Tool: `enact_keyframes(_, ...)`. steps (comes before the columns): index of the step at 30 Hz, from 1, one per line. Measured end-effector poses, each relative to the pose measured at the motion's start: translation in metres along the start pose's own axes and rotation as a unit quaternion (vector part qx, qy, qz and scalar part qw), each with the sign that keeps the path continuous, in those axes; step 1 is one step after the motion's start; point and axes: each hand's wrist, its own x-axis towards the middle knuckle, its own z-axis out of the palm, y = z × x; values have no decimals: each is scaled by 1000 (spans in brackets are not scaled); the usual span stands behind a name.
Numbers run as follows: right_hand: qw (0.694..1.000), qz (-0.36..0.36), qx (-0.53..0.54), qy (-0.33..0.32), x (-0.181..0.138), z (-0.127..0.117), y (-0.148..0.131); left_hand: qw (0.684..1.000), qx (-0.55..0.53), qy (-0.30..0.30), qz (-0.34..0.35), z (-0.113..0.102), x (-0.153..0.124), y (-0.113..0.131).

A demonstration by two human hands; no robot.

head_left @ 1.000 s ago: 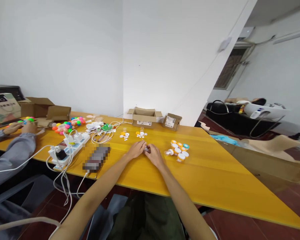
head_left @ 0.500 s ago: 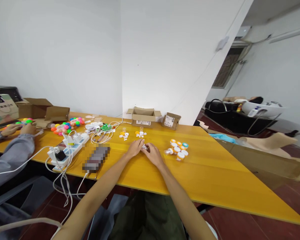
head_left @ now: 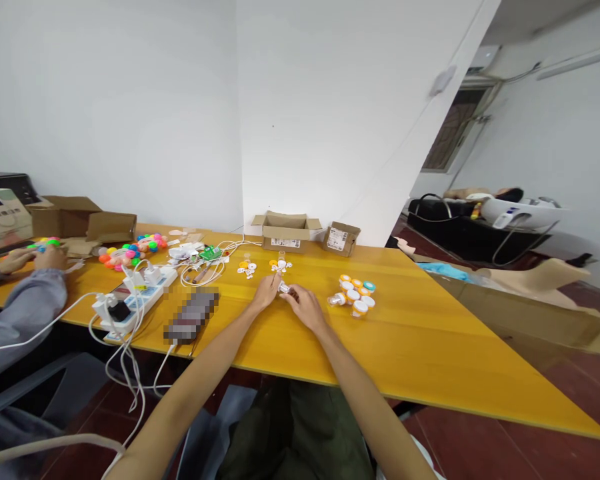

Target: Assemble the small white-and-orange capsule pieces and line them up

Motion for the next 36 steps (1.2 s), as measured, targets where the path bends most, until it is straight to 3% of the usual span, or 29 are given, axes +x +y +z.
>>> enact_keyframes(5, 1000, -9, -25, -2, -1, -1, -2, 1000, 6, 5, -10, 0, 0, 1)
enact_keyframes(13, 999, 45, -13, -20, 1, -1, -3, 999, 39, 16, 0, 1, 0, -3)
enact_keyframes(23, 998, 46, 31, 0, 1, 5, 7, 996, 89, -31, -12, 2, 1, -4)
enact_keyframes(36, 994, 76, 81, -11, 2, 3, 6, 995, 73, -65, -8, -8, -2, 6)
